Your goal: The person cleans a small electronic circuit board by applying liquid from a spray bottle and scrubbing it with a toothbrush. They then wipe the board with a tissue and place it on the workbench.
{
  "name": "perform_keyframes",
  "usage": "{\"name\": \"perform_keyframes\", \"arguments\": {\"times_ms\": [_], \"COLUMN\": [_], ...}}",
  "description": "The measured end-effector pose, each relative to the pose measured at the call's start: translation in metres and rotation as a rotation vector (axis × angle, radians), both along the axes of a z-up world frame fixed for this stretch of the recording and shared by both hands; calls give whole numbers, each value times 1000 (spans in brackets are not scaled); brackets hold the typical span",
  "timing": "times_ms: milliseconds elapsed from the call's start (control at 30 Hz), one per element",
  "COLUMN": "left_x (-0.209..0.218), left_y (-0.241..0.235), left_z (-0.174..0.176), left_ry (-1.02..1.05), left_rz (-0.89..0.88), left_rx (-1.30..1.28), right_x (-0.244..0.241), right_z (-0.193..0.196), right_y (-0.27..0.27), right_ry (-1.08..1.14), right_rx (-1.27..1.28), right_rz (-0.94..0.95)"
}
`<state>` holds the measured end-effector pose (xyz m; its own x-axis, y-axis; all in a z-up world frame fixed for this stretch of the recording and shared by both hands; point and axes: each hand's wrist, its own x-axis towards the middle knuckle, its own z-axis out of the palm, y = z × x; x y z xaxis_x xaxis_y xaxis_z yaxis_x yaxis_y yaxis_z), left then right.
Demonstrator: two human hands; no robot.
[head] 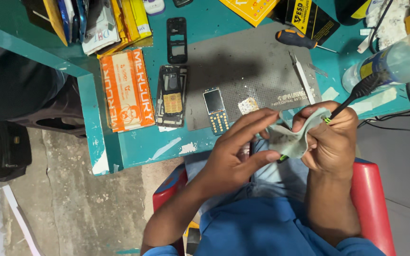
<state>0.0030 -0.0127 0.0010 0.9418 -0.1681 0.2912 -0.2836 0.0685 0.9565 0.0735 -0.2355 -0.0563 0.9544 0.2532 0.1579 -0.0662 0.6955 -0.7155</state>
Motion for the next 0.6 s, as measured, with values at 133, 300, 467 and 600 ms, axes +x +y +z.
{"name": "perform_keyframes", "arguments": {"times_ms": [133,300,467,600], "left_x": [0,-6,-4,-1], "left_y": [-9,-3,2,12], "left_z": [-6,-9,-6,0], "left_ry": [-116,181,281,-4], "left_rz": [156,220,266,265], "left_rx": [144,21,-199,29], "right_x": [2,0,-5,3], "right_z": [-4,-1,10,26], "right_y": [0,5,12,12], "right_ry": [-9,12,36,31], "right_rx": [24,-42,-142,-170], "right_rz": [41,-10,-108,-246]}}
